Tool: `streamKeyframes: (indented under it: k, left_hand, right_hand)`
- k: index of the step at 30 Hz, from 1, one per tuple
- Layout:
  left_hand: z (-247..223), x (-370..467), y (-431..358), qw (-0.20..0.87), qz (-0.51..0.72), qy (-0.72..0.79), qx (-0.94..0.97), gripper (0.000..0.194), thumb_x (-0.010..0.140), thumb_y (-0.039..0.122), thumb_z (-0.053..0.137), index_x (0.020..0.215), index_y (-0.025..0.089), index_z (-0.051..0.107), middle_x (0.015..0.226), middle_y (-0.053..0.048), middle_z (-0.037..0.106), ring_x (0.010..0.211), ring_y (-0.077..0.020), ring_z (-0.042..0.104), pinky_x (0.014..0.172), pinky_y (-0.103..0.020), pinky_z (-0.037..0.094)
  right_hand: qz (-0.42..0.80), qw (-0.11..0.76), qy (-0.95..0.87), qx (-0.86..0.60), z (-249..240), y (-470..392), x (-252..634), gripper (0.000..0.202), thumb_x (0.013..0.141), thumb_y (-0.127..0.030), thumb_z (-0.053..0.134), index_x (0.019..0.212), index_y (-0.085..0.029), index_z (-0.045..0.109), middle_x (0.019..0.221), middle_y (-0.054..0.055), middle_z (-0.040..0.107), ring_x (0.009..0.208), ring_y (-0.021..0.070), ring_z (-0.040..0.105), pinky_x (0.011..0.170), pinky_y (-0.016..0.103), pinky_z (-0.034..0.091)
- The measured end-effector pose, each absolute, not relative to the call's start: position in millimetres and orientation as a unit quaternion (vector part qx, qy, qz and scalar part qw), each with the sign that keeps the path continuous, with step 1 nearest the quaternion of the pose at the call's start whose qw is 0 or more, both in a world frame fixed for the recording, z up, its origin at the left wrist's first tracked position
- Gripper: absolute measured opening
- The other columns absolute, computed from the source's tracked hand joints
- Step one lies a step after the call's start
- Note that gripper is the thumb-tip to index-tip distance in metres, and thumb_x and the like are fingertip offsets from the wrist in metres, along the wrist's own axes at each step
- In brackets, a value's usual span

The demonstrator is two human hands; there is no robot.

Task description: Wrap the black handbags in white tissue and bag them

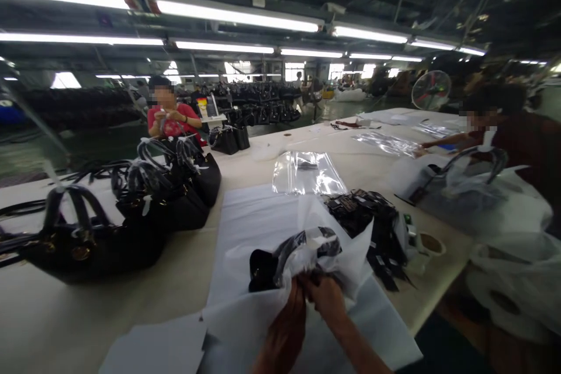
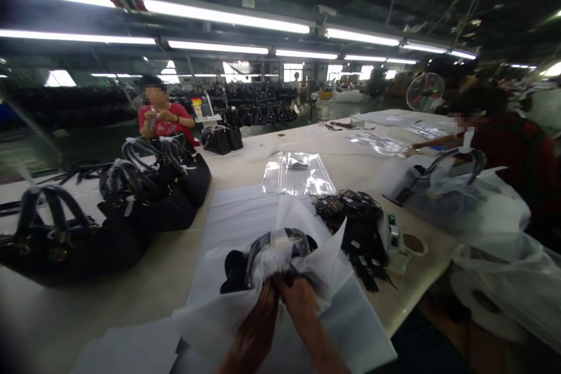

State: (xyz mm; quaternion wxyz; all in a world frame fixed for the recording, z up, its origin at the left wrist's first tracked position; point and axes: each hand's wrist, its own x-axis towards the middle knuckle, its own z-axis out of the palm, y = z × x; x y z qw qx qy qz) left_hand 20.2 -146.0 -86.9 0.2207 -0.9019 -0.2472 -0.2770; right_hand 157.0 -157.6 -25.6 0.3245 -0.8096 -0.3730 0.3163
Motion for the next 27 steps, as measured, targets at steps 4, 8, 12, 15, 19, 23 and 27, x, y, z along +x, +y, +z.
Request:
streamKeyframes:
  k: [4,8,12,15,19,23,27]
  left_hand:
    - [-61,16,-147,0.214,-0.285,-0.203,-0.912,0.062,0.075,-0.005,0.03,0.136,-0.01,0.022,0.136,-0.027,0.04,0.128,-0.028,0.04,0.104,-0.033,0.038]
    - [-54,12,-144,0.216,-0.258,-0.185,-0.923,0.056,0.079,-0.002,0.027,0.134,-0.013,0.024,0.13,-0.029,0.047,0.125,-0.0274,0.043,0.106,-0.037,0.033]
    - [-55,13,-145,0.223,-0.227,-0.181,-0.93,0.052,0.083,0.004,0.029,0.134,-0.009,0.029,0.128,-0.025,0.05,0.123,-0.0279,0.045,0.105,-0.039,0.034]
    - [-54,22,-146,0.232,-0.215,-0.222,-0.922,0.051,0.083,0.008,0.031,0.132,-0.007,0.034,0.126,-0.023,0.052,0.119,-0.0274,0.049,0.102,-0.039,0.038]
    - [-55,33,-148,0.246,-0.234,-0.274,-0.9,0.051,0.08,0.006,0.033,0.129,-0.006,0.042,0.122,-0.021,0.054,0.116,-0.0266,0.05,0.096,-0.036,0.044]
    - [-61,31,-147,0.246,-0.231,-0.262,-0.904,0.053,0.078,0.008,0.035,0.128,-0.005,0.042,0.126,-0.021,0.051,0.117,-0.0299,0.048,0.097,-0.04,0.042]
    - [-66,23,-145,0.269,-0.226,-0.218,-0.911,0.055,0.081,0.011,0.031,0.132,-0.007,0.035,0.132,-0.024,0.045,0.122,-0.0342,0.044,0.103,-0.042,0.036]
  right_hand:
    - [0.366,0.335,-0.336,-0.801,-33,-162,158,0.051,0.072,-0.062,0.057,0.042,-0.021,0.051,0.038,0.002,0.053,0.035,0.0128,0.05,0.04,0.023,0.036]
    - [0.444,0.421,-0.271,-0.743,-56,-169,158,0.051,0.066,-0.065,0.06,0.044,-0.02,0.049,0.034,-0.002,0.047,0.03,0.0096,0.042,0.032,0.021,0.028]
    - [0.462,0.466,-0.278,-0.702,-69,-177,157,0.055,0.062,-0.071,0.057,0.046,-0.019,0.05,0.038,-0.002,0.049,0.031,0.0072,0.039,0.032,0.021,0.028]
    - [0.475,0.489,-0.278,-0.677,-72,-181,157,0.058,0.059,-0.074,0.056,0.045,-0.018,0.049,0.038,-0.002,0.049,0.032,0.0062,0.038,0.032,0.02,0.028]
    - [0.489,0.489,-0.271,-0.669,-73,-183,158,0.058,0.059,-0.074,0.055,0.049,-0.017,0.051,0.038,-0.002,0.05,0.031,0.0061,0.039,0.032,0.019,0.029]
    - [0.5,0.455,-0.269,-0.686,-79,-181,159,0.052,0.068,-0.067,0.052,0.052,-0.017,0.053,0.035,-0.004,0.047,0.028,0.006,0.037,0.029,0.018,0.026]
    - [0.51,0.391,-0.279,-0.714,-92,-191,162,0.048,0.079,-0.05,0.049,0.044,-0.017,0.05,0.031,-0.004,0.044,0.025,0.0064,0.037,0.028,0.017,0.025]
